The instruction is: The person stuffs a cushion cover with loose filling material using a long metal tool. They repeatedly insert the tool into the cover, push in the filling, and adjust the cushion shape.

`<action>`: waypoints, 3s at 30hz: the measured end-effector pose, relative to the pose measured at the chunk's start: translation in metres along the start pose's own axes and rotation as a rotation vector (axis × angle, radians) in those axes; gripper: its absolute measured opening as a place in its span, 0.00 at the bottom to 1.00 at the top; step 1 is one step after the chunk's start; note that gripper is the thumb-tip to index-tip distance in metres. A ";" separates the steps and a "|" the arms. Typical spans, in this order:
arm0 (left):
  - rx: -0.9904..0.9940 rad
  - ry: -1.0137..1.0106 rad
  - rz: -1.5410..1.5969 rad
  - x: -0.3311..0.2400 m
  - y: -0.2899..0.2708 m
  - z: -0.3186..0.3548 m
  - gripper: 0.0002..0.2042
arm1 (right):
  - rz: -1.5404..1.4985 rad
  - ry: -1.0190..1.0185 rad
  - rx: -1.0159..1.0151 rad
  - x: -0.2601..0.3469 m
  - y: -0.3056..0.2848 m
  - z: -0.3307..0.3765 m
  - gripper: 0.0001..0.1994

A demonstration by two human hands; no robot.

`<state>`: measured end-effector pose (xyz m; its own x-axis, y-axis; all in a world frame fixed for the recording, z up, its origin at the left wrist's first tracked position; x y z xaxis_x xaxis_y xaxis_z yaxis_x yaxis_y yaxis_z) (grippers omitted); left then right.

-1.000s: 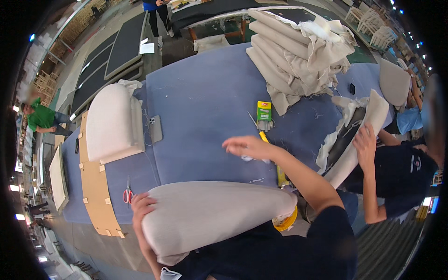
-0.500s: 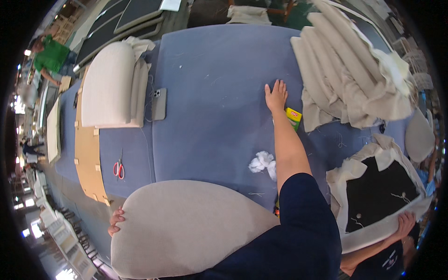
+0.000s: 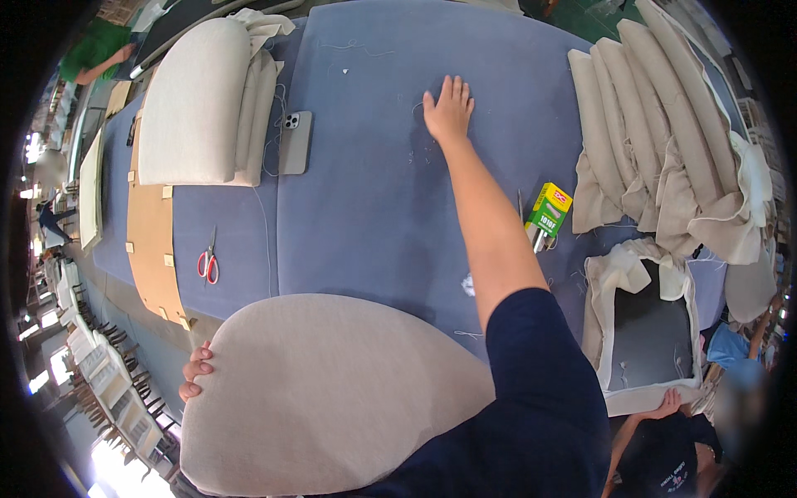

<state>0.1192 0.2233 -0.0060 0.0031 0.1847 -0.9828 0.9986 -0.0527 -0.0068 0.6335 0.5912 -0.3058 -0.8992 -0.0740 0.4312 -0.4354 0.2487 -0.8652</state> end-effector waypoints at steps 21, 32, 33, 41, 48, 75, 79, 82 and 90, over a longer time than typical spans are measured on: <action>0.034 0.072 0.047 -0.001 -0.018 0.016 0.18 | 0.135 -0.271 0.043 -0.034 -0.023 0.076 0.29; -0.045 0.103 -0.016 -0.024 0.012 0.012 0.13 | -0.420 -0.255 0.145 0.042 -0.022 0.151 0.26; 0.061 0.077 -0.079 -0.033 0.012 0.014 0.12 | -0.235 -0.319 0.107 0.043 -0.028 0.144 0.27; -0.013 0.303 -0.291 -0.163 -0.057 0.086 0.09 | -0.153 -0.707 0.356 0.104 -0.005 0.187 0.32; -0.661 0.359 -0.683 -0.246 -0.124 0.144 0.13 | -0.292 -0.576 0.308 0.153 -0.008 0.265 0.29; -0.309 0.438 -0.824 -0.284 -0.124 0.162 0.17 | -1.115 -0.420 0.204 0.341 -0.294 0.318 0.45; 0.067 0.549 -0.532 -0.279 -0.081 0.122 0.16 | -0.867 -0.903 0.264 0.405 -0.380 0.380 0.46; -0.036 0.585 -0.569 -0.255 -0.010 0.098 0.17 | -0.769 -0.715 0.136 0.348 -0.399 0.403 0.41; 0.421 0.151 -0.670 -0.156 0.178 0.042 0.29 | -0.790 0.183 0.117 0.080 -0.265 0.442 0.20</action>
<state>0.2944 0.1437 0.1381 -0.5527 0.4370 -0.7097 0.6865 -0.2440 -0.6849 0.6573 0.0926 -0.1550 -0.3081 -0.0242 0.9510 -0.9484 0.0863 -0.3051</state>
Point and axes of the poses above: each hand's wrist, its own z-axis away from the middle knuckle, its own y-axis out of the palm, x = y × z, the point moved 8 cm from there along -z, towards the middle knuckle, and after that the axes turned 15 degrees about -y, right-handed, at the moved point
